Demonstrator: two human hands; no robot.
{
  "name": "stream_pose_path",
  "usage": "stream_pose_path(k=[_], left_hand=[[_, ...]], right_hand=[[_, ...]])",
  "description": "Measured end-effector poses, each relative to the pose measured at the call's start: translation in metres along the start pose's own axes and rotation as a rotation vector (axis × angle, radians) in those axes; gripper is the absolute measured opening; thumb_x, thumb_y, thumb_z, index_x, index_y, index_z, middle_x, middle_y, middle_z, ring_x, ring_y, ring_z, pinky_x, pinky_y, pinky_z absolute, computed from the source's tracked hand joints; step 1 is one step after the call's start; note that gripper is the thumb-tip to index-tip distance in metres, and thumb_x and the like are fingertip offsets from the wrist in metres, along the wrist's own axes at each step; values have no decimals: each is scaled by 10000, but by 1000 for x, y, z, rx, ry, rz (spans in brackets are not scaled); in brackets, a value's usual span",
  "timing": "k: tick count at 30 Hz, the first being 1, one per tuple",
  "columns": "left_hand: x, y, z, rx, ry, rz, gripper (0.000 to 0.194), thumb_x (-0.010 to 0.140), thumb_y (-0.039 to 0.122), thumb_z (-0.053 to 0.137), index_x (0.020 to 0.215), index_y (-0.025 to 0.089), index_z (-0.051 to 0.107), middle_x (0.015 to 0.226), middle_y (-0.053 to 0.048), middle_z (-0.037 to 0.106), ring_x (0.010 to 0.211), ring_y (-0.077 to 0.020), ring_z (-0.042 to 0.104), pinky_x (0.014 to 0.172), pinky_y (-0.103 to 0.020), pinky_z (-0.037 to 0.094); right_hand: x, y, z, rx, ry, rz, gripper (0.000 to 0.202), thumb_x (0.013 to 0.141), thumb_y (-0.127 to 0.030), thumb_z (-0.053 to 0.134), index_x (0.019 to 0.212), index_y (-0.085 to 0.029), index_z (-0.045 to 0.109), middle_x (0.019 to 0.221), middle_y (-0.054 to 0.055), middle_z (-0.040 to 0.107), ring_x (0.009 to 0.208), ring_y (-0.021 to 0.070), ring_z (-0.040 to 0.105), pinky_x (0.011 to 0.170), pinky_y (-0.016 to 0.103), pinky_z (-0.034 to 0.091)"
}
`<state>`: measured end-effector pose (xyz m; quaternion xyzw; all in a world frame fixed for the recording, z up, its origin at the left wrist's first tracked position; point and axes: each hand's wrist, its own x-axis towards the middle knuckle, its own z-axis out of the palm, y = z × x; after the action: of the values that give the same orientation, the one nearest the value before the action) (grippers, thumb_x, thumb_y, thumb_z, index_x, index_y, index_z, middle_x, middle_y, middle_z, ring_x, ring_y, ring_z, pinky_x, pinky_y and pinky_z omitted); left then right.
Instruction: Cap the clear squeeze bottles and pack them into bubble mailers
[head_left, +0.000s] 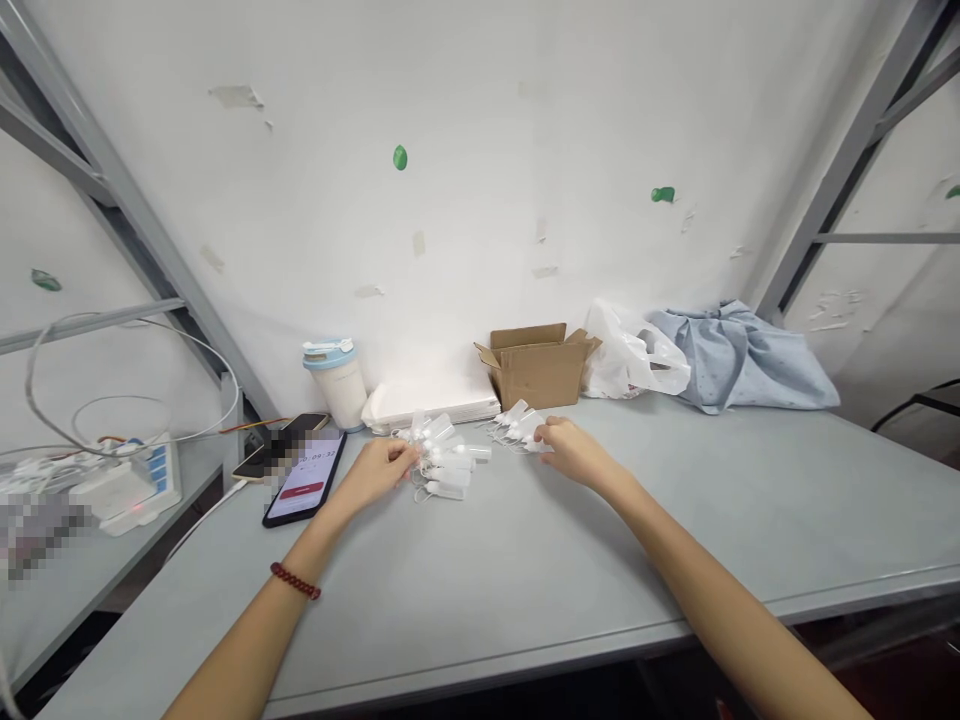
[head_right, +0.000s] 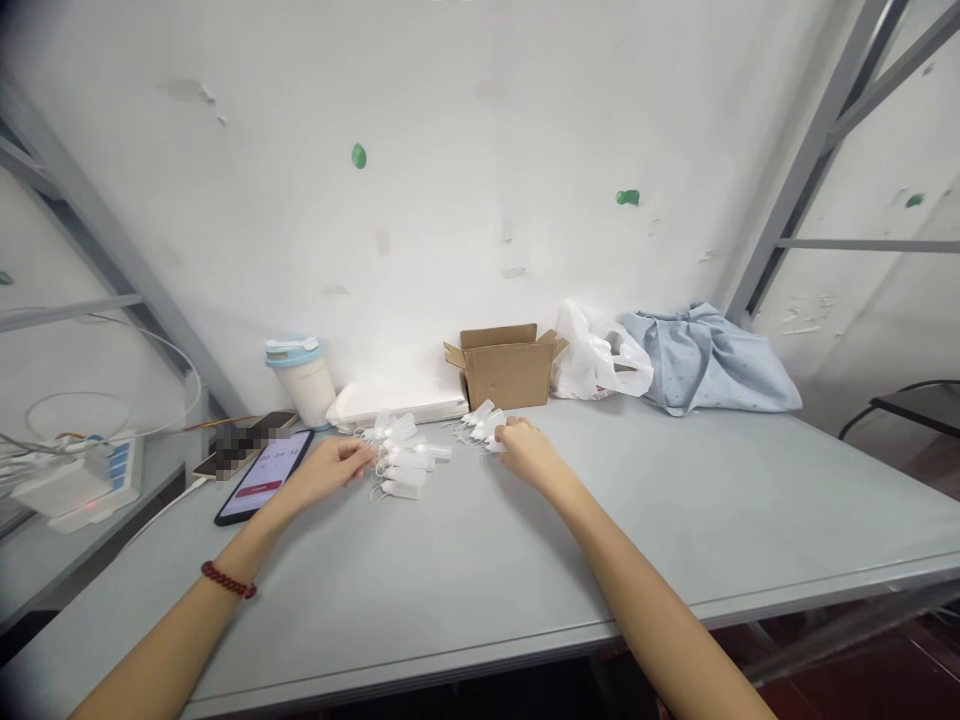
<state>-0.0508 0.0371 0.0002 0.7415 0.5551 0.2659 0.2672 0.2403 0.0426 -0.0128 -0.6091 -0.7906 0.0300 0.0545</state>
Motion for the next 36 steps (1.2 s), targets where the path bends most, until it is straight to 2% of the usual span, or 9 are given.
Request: stream_pose_path(k=[4, 8, 12, 14, 17, 20, 22, 28, 36], left_hand=[[1, 1, 4, 171, 169, 68, 398, 788, 440, 402, 520, 159, 489, 468, 34, 423, 484, -109, 383, 499, -230, 272], [0, 1, 9, 234, 234, 149, 396, 805, 399, 391, 485, 167, 408, 476, 41, 351, 497, -100, 328, 506, -235, 236], [-3, 6, 17, 201, 270, 201, 397, 816, 388, 400, 483, 174, 364, 479, 47, 312, 489, -95, 298, 498, -239, 220], [-6, 13, 23, 96, 231, 196, 384, 816, 398, 412, 506, 172, 401, 486, 43, 358, 484, -94, 334, 494, -230, 255], [-11, 24, 31, -170, 59, 112, 308, 811, 424, 434, 698, 157, 539, 544, 34, 478, 447, -90, 412, 466, -217, 328], [-16, 32, 37, -302, -41, 71, 374, 798, 424, 470, 1035, 142, 533, 635, 17, 556, 438, -90, 460, 441, -213, 364], [-17, 34, 39, -307, -53, 78, 427, 790, 405, 486, 1120, 134, 500, 687, -1, 581, 458, -90, 480, 450, -215, 384], [-18, 35, 39, -275, -103, 101, 298, 802, 358, 463, 946, 130, 589, 726, -33, 620, 485, -89, 489, 513, -235, 425], [-19, 38, 38, -335, -136, 80, 288, 792, 402, 491, 841, 138, 595, 715, -27, 612, 462, -80, 472, 471, -220, 396]], right_hand=[[3, -2, 6, -80, 1, 50, 235, 793, -144, 563, 1019, -102, 614, 1013, 165, 584, 1003, 275, 515, 711, 286, 396], [2, -3, 8, -123, 35, 92, 197, 815, -127, 512, 950, -66, 642, 1019, 222, 550, 1010, 318, 493, 742, 346, 403], [-1, 1, 1, 138, 60, 20, 169, 804, -225, 551, 878, -108, 649, 990, 160, 575, 969, 271, 510, 752, 322, 406], [-3, 0, -3, 433, 13, -90, 190, 808, -301, 543, 816, -138, 639, 885, 91, 609, 836, 207, 546, 696, 283, 414], [-6, -8, -5, 772, -89, -238, 222, 794, -363, 545, 776, -155, 621, 748, 22, 612, 679, 142, 535, 618, 245, 402], [-10, -20, -3, 946, -170, -304, 235, 781, -377, 554, 780, -152, 623, 705, 6, 593, 635, 119, 506, 578, 229, 377], [-12, -27, -2, 1015, -211, -329, 242, 792, -374, 535, 751, -149, 613, 669, -2, 573, 606, 108, 482, 559, 224, 357], [-14, -36, 1, 1153, -184, -297, 240, 810, -304, 473, 640, -150, 542, 591, -14, 525, 578, 99, 468, 599, 233, 357], [-10, -38, 13, 1265, -133, -249, 237, 790, -286, 475, 604, -150, 533, 556, -22, 464, 524, 88, 421, 542, 231, 355]])
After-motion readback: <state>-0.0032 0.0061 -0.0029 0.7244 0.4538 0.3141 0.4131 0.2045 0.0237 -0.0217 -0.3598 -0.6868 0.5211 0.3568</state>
